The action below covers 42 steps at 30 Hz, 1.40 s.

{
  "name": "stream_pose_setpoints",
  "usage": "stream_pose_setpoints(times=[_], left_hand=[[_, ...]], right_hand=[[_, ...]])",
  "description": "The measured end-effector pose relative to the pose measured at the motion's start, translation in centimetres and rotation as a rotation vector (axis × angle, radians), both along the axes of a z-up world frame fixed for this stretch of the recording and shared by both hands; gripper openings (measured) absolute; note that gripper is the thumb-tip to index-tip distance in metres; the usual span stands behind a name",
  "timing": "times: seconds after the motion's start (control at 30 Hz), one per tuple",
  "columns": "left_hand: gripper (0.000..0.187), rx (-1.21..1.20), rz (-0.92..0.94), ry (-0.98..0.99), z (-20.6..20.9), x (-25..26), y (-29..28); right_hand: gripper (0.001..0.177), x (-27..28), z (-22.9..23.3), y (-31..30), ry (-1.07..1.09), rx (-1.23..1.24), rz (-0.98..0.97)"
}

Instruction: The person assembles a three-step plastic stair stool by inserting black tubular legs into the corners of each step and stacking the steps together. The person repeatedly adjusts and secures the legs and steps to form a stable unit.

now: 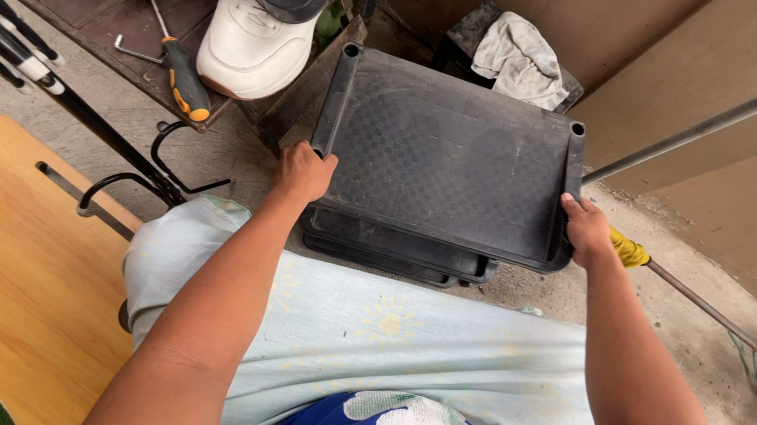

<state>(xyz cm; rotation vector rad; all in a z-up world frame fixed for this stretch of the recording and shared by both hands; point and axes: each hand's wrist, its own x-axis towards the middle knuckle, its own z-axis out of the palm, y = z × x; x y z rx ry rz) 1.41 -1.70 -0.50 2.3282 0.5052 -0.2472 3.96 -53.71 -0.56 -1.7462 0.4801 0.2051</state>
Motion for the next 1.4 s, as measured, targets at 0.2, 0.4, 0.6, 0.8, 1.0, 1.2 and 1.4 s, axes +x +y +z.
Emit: stream_pose_setpoints(times=[0.2,0.4,0.6,0.8,1.0,1.2,1.4], left_hand=[[0.062,0.011,0.024,-0.014,1.3,-1.7,0.3],[0.066,-0.057,0.026,0.157,1.9,-1.5,1.2],[0.075,-0.033,-0.079,-0.011,-1.0,-1.5,1.8],[0.063,-0.160,0.032,0.005,-2.0,-1.7,1.6],[0.066,-0.188,0.121,-0.091,-2.6,-1.4,1.3],[0.062,-0.210,0.136,-0.048,-2.3,-0.8,1.7],[0.061,-0.231,0.143,-0.029,-1.7,-0.7,1.3]], right_hand=[[0.041,0.2,-1.4,1.0,0.007,-0.156,0.006],[0.043,0.1,0.1,2.5,0.015,-0.261,0.016],[0.048,-0.9,0.3,2.2,-0.050,-0.440,0.056],[0.067,-1.8,-1.0,1.3,0.066,-0.183,-0.014],[0.078,-3.5,-1.3,1.3,0.155,0.060,-0.112],[0.084,-3.2,-0.8,2.4,0.129,-0.042,-0.093],[0.088,-3.6,-1.0,2.5,0.121,-0.067,-0.151]])
